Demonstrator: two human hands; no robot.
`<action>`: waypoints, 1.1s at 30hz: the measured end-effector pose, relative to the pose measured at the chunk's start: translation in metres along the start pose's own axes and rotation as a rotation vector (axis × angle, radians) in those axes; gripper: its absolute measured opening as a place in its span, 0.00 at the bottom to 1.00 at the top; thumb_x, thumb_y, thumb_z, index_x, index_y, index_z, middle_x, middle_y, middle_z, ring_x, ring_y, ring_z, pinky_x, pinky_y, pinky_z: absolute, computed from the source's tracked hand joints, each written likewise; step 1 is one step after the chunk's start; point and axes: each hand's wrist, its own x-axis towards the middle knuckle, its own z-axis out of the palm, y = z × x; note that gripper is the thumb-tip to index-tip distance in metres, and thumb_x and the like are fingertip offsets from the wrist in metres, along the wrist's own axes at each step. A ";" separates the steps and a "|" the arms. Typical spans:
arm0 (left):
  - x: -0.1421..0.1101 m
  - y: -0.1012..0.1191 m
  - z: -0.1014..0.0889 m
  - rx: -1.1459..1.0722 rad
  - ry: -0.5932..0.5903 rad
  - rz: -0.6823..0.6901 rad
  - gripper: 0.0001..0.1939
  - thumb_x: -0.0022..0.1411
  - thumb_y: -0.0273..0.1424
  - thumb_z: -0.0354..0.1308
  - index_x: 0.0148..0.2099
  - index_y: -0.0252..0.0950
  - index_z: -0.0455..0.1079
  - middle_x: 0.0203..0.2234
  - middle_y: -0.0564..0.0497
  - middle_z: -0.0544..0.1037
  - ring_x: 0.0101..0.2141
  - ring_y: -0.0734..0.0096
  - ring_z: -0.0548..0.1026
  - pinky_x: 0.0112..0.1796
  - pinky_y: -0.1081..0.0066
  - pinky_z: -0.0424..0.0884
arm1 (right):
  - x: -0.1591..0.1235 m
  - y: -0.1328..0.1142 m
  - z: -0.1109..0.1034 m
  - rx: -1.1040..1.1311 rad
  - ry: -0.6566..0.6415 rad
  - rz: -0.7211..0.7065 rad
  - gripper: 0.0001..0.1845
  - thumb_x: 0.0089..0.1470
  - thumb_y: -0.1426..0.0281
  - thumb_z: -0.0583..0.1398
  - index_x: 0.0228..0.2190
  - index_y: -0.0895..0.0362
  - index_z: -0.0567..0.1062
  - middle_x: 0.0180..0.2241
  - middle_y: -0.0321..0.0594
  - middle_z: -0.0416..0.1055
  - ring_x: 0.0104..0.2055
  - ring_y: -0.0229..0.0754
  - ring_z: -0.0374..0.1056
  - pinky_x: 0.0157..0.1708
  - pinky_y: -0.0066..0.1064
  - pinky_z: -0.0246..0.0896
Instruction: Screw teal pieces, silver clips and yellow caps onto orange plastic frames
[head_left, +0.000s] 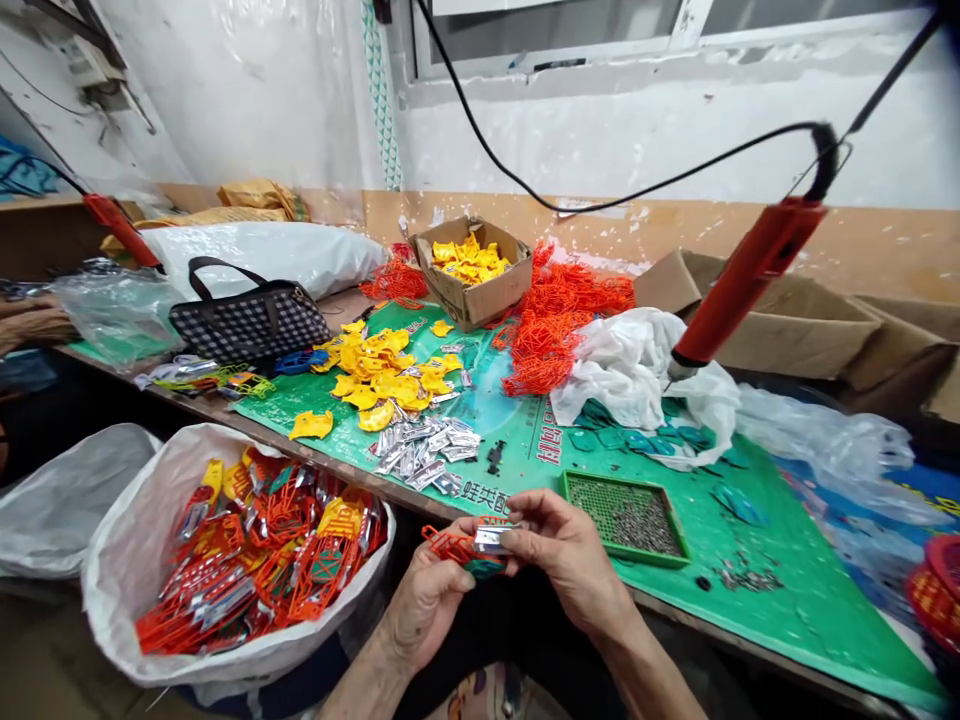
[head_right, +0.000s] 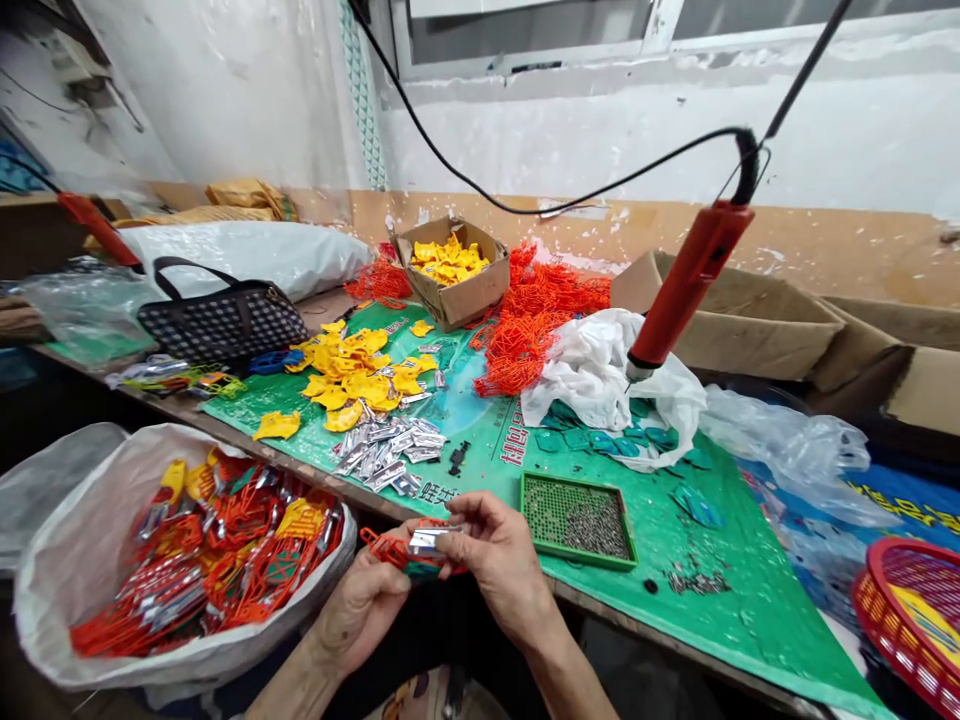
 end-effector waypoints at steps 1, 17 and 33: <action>0.000 0.000 0.003 0.014 -0.014 -0.013 0.25 0.40 0.18 0.54 0.42 0.33 0.77 0.35 0.47 0.81 0.43 0.57 0.75 0.48 0.65 0.65 | -0.001 0.000 -0.001 0.012 0.012 0.033 0.24 0.33 0.63 0.74 0.32 0.58 0.74 0.22 0.31 0.69 0.19 0.33 0.64 0.20 0.26 0.63; -0.025 0.021 0.017 0.759 0.427 0.401 0.31 0.46 0.21 0.67 0.54 0.43 0.73 0.56 0.49 0.70 0.39 0.66 0.73 0.41 0.75 0.67 | -0.016 -0.008 -0.017 0.035 0.112 0.034 0.22 0.30 0.66 0.74 0.31 0.58 0.76 0.27 0.36 0.74 0.23 0.34 0.67 0.21 0.25 0.64; -0.005 0.018 0.044 0.447 -0.105 -0.106 0.12 0.56 0.24 0.61 0.44 0.35 0.78 0.35 0.48 0.80 0.35 0.66 0.76 0.38 0.73 0.71 | -0.042 -0.017 -0.011 -0.940 0.094 -0.907 0.11 0.57 0.79 0.58 0.40 0.53 0.73 0.31 0.39 0.73 0.32 0.38 0.68 0.32 0.29 0.67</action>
